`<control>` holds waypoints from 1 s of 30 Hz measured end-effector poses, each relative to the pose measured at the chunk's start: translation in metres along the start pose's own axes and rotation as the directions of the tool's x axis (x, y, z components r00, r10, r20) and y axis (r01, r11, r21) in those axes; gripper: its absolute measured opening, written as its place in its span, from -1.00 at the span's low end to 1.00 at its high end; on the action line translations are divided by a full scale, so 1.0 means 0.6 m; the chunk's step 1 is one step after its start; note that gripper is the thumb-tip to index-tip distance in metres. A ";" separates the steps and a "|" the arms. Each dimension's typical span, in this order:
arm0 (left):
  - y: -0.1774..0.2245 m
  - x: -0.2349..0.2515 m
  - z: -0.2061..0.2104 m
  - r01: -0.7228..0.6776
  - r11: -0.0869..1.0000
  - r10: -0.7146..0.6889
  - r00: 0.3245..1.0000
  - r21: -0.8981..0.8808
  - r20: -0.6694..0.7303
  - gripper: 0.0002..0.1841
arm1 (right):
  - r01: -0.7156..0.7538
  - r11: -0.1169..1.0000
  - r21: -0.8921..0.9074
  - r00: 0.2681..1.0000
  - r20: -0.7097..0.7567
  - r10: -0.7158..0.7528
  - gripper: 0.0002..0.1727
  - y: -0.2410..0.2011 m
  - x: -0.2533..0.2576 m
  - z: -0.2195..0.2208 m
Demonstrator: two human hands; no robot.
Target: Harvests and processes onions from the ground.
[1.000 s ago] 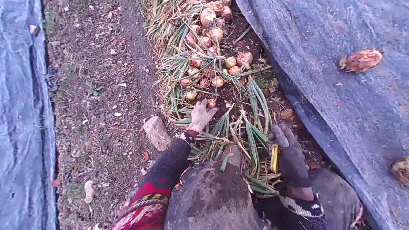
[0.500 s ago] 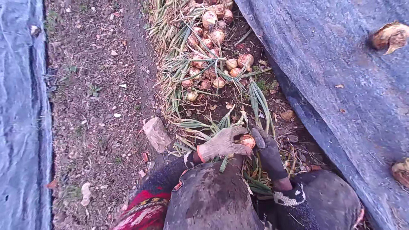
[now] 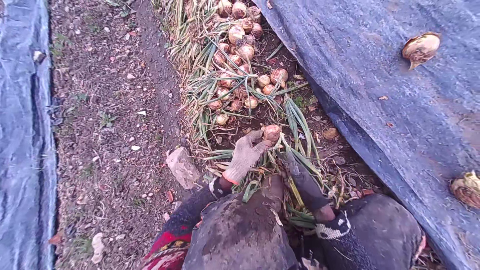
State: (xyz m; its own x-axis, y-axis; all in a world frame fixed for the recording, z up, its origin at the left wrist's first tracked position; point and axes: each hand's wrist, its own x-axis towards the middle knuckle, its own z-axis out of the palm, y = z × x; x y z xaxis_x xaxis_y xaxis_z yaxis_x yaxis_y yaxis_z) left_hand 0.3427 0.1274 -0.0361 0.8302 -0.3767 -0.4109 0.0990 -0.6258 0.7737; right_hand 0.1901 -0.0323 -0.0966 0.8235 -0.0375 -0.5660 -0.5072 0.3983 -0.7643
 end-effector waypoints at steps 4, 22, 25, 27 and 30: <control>0.040 -0.061 0.057 -0.387 0.793 0.227 0.905 0.471 0.361 -0.64 | -0.150 0.915 0.375 0.984 -0.034 0.175 -0.25 -0.022 -0.005 0.010; -0.227 0.151 -0.146 0.443 0.650 -0.102 0.856 0.618 -0.506 -0.34 | 0.302 0.909 0.286 0.861 -0.491 -0.132 -0.38 -0.084 -0.037 -0.106; -0.248 0.186 -0.155 0.462 0.644 -0.083 0.835 0.610 -0.544 -0.24 | 0.033 0.998 0.052 0.927 -0.374 -0.011 -0.37 -0.056 -0.010 -0.077; -0.240 0.197 -0.157 0.475 0.613 -0.072 0.830 0.632 -0.554 -0.27 | 0.001 0.994 -0.110 0.942 -0.334 -0.038 -0.22 -0.042 -0.001 -0.064; -0.207 0.157 -0.145 0.347 0.614 0.083 0.865 0.709 -0.495 -0.24 | 0.075 0.969 -0.236 0.946 -0.290 -0.144 -0.27 -0.033 0.009 -0.047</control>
State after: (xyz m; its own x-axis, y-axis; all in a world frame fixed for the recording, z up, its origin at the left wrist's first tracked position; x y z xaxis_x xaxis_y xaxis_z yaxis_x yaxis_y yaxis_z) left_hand 0.4562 0.2289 -0.1291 0.9979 -0.0396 -0.0521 -0.0402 -0.9991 -0.0096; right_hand 0.1973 -0.0665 -0.0930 0.7783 -0.3590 -0.5151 -0.4896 0.1667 -0.8559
